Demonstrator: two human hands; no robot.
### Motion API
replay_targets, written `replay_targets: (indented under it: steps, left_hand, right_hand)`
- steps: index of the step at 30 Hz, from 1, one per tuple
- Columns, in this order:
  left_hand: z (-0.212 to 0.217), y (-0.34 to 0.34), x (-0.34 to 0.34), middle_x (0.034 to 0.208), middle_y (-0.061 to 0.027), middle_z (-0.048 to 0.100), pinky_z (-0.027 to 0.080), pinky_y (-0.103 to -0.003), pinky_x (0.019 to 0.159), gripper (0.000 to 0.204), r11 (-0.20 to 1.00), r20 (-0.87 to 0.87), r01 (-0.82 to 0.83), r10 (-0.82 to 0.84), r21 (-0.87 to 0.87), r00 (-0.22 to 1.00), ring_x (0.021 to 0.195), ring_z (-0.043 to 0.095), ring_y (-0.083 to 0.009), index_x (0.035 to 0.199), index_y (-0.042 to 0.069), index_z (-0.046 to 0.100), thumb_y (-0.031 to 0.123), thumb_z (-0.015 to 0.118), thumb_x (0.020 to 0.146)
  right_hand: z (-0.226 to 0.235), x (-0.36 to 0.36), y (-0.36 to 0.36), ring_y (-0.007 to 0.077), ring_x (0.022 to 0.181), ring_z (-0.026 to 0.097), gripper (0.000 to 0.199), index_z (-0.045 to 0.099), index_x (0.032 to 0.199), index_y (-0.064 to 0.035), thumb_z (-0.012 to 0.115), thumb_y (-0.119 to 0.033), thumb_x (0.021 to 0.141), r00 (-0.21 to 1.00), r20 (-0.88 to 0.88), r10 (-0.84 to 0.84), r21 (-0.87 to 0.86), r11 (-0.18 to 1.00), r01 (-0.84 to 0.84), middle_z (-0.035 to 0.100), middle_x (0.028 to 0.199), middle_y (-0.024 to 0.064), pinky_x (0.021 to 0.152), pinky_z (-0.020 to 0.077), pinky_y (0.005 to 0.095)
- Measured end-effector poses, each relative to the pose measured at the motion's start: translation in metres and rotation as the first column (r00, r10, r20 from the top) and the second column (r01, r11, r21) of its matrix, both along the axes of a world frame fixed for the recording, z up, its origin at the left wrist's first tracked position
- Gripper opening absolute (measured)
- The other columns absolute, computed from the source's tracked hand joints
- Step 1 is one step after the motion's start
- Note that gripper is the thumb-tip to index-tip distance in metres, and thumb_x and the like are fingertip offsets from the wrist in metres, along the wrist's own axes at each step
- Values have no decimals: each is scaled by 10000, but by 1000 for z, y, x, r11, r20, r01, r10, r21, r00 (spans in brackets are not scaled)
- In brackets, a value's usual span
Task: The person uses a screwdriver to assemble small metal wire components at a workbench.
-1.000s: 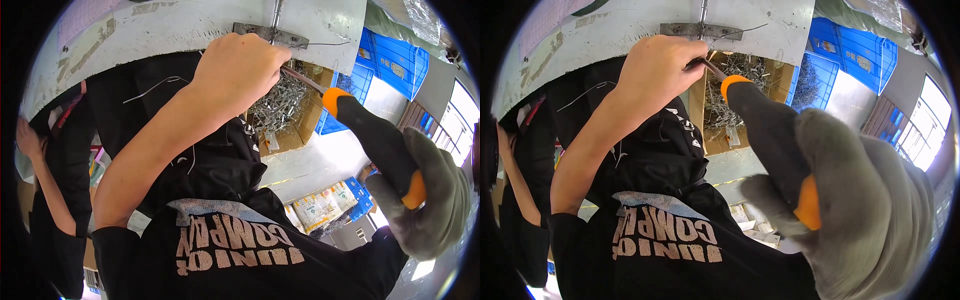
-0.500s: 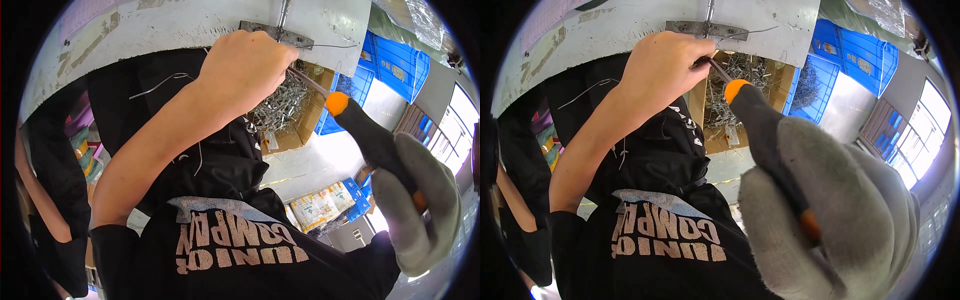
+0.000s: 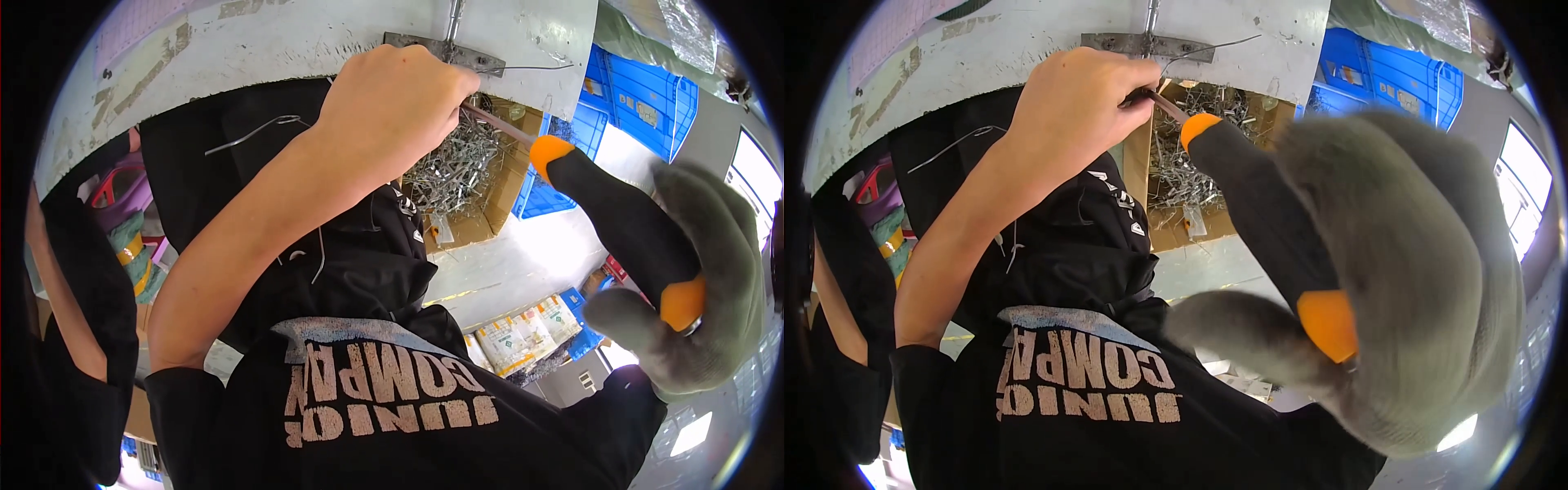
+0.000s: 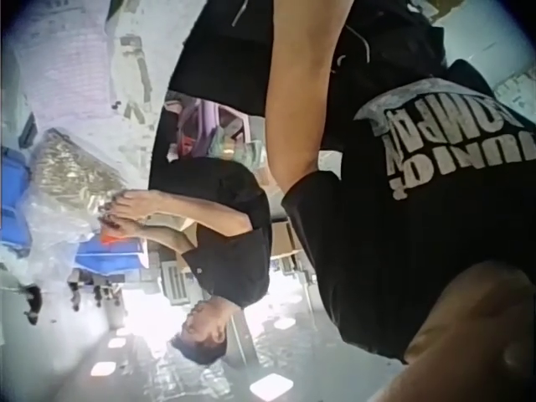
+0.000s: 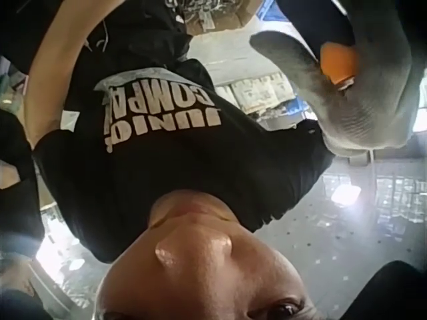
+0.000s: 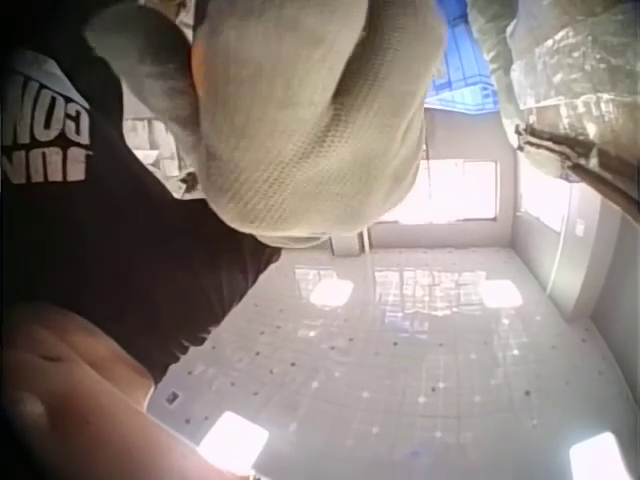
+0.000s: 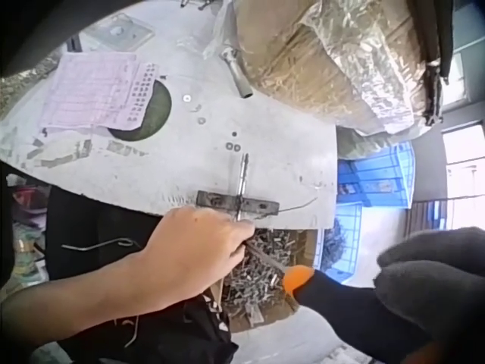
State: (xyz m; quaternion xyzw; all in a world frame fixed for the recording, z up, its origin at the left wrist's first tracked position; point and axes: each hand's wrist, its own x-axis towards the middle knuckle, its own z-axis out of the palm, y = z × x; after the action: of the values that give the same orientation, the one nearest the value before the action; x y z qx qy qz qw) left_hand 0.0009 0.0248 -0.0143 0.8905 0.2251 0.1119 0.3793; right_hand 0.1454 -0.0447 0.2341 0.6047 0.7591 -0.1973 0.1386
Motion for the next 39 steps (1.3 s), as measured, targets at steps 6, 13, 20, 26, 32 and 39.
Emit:
replay_targets:
  steps: [6,13,20,26,32,39]
  left_hand:
    - [0,1,2,799,-130,693,563,-424,678,190,999,-22,20,-21,-47,1000,772,701,-323,1014,135,744,147,705,829]
    - [1,1,1,818,-135,695,560,-429,696,176,999,-37,31,-33,-42,999,799,703,-320,999,125,739,141,706,827]
    - [5,1,1,823,-133,697,561,-430,689,163,997,-53,38,-41,-65,998,786,705,-320,978,111,735,131,706,819]
    - [4,0,3,816,-131,694,563,-425,679,155,998,-1,16,-16,-65,1000,780,706,-316,963,108,734,114,696,814]
    - [7,0,3,813,-132,694,564,-423,676,155,997,-14,23,-24,-69,1000,783,706,-315,962,108,734,106,691,813]
    - [5,1,4,819,-126,696,564,-421,678,145,997,-33,30,-32,-68,999,785,705,-314,953,110,735,101,678,820]
  right_hand:
    - [11,-13,1,356,998,704,514,627,1182,28,819,-196,761,990,-27,135,-50,989,-136,600,1273,274,783,594,354]
    - [11,-19,6,293,910,725,413,650,1140,3,786,-250,844,962,268,59,-90,995,-36,686,1060,211,744,594,319]
    - [2,-11,-8,257,846,729,379,654,1151,-9,748,-272,895,928,259,-268,72,963,258,713,918,150,732,589,287]
    - [-25,-14,-25,293,865,725,416,646,1172,14,805,-158,829,867,-319,-384,198,867,457,703,1067,147,681,597,277]
    - [11,-13,3,308,864,720,430,642,1165,32,818,-116,802,976,74,203,26,978,-205,688,1118,155,649,600,302]
    - [15,-9,2,320,892,716,458,636,1182,31,817,-174,815,987,130,92,-26,996,-89,666,1164,178,705,604,311]
